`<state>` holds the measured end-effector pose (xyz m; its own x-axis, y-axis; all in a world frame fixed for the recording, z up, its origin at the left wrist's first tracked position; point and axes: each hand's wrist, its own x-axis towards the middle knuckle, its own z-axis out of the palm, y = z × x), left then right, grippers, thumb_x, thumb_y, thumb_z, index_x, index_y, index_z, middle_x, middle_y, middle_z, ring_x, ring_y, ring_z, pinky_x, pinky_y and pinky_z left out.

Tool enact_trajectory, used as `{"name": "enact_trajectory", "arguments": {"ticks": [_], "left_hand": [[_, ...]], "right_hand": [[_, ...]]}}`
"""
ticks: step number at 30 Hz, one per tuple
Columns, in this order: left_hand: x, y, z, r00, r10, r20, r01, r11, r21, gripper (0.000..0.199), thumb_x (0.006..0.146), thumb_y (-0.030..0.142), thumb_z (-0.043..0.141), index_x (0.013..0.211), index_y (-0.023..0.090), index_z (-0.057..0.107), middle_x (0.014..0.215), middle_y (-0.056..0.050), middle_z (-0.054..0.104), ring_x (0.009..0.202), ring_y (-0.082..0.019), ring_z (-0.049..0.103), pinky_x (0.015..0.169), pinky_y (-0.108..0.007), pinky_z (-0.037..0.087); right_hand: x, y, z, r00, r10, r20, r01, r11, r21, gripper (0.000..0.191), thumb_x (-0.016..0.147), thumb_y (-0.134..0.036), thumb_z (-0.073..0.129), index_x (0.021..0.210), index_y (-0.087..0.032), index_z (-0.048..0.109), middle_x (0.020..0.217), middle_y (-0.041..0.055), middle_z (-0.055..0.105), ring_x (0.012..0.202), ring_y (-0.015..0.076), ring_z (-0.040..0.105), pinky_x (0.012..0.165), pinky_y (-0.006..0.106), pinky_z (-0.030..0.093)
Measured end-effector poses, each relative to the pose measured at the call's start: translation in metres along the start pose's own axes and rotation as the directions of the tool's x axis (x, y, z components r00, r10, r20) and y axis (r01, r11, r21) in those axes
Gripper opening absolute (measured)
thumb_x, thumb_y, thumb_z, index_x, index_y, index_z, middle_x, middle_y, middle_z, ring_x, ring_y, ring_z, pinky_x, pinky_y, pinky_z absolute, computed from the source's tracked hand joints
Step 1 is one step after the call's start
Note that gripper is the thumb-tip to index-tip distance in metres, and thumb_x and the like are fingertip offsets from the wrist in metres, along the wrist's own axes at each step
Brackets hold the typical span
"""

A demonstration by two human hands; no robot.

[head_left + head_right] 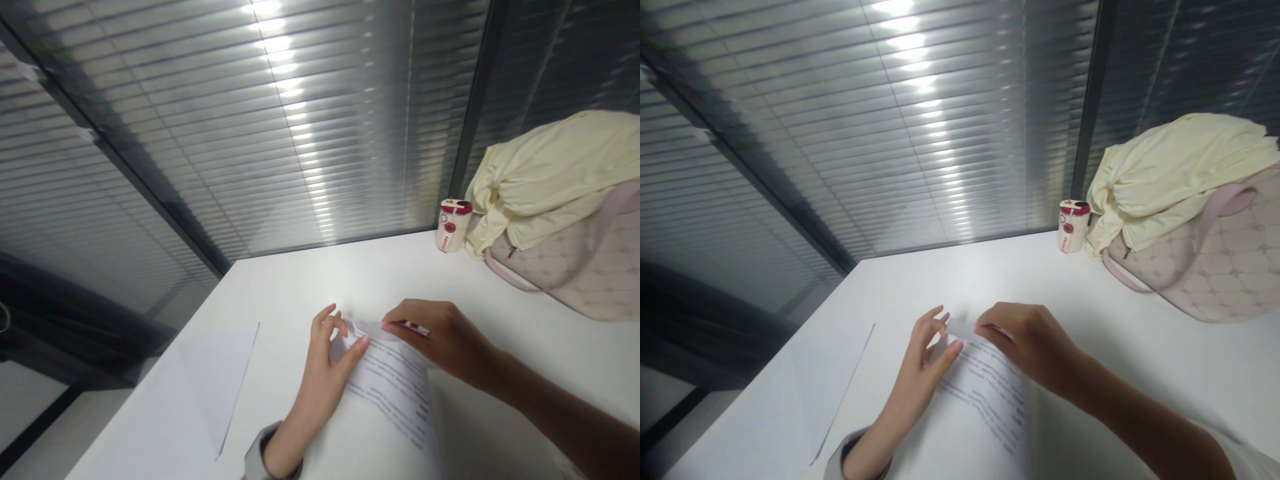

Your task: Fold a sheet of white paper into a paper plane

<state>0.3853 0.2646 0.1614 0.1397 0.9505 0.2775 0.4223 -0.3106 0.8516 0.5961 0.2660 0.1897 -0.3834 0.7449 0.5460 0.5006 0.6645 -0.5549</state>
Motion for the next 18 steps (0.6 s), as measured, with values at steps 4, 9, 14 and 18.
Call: {"name": "enact_trajectory", "arguments": {"ticks": [4, 9, 14, 18], "left_hand": [[0.004, -0.005, -0.002, 0.959, -0.083, 0.269, 0.124, 0.982, -0.140, 0.027, 0.079, 0.042, 0.066, 0.094, 0.022, 0.055, 0.119, -0.010, 0.059, 0.110, -0.029, 0.054, 0.093, -0.040, 0.039], [0.001, -0.002, 0.003, 0.984, 0.027, 0.174, -0.004, 0.991, -0.131, 0.023, 0.079, 0.034, 0.068, 0.095, 0.021, 0.059, 0.119, -0.009, 0.060, 0.116, -0.028, 0.052, 0.100, -0.039, 0.036], [-0.002, 0.005, 0.003, 0.979, 0.115, 0.166, -0.111, 0.993, -0.034, 0.019, 0.092, 0.027, 0.051, 0.098, 0.022, 0.068, 0.132, -0.008, 0.055, 0.124, -0.024, 0.047, 0.106, -0.037, 0.031], [0.000, 0.008, 0.000, 0.975, 0.108, 0.192, -0.093, 0.992, -0.086, 0.023, 0.093, 0.028, 0.050, 0.096, 0.022, 0.072, 0.133, -0.007, 0.055, 0.124, -0.024, 0.048, 0.106, -0.036, 0.032]], "right_hand": [[-0.008, -0.004, 0.008, 1.000, -0.003, 0.003, 0.003, 0.983, -0.181, 0.017, 0.094, -0.019, 0.048, 0.084, -0.017, 0.062, 0.077, 0.0021, 0.068, 0.070, 0.0161, 0.064, 0.065, 0.026, 0.043], [-0.018, -0.007, 0.025, 0.999, -0.031, 0.045, 0.045, 0.936, -0.350, 0.016, 0.093, -0.014, 0.047, 0.085, -0.018, 0.061, 0.075, 0.0013, 0.066, 0.067, 0.0162, 0.062, 0.058, 0.026, 0.040], [-0.015, -0.009, 0.024, 0.995, -0.093, 0.046, 0.103, 0.927, -0.360, 0.016, 0.093, -0.013, 0.047, 0.089, -0.018, 0.062, 0.078, 0.0036, 0.067, 0.071, 0.0154, 0.063, 0.062, 0.025, 0.044], [-0.008, -0.005, 0.010, 0.994, -0.107, 0.028, 0.109, 0.916, -0.385, 0.015, 0.093, -0.015, 0.049, 0.091, -0.017, 0.064, 0.080, 0.0054, 0.068, 0.073, 0.0171, 0.063, 0.066, 0.027, 0.046]]}}
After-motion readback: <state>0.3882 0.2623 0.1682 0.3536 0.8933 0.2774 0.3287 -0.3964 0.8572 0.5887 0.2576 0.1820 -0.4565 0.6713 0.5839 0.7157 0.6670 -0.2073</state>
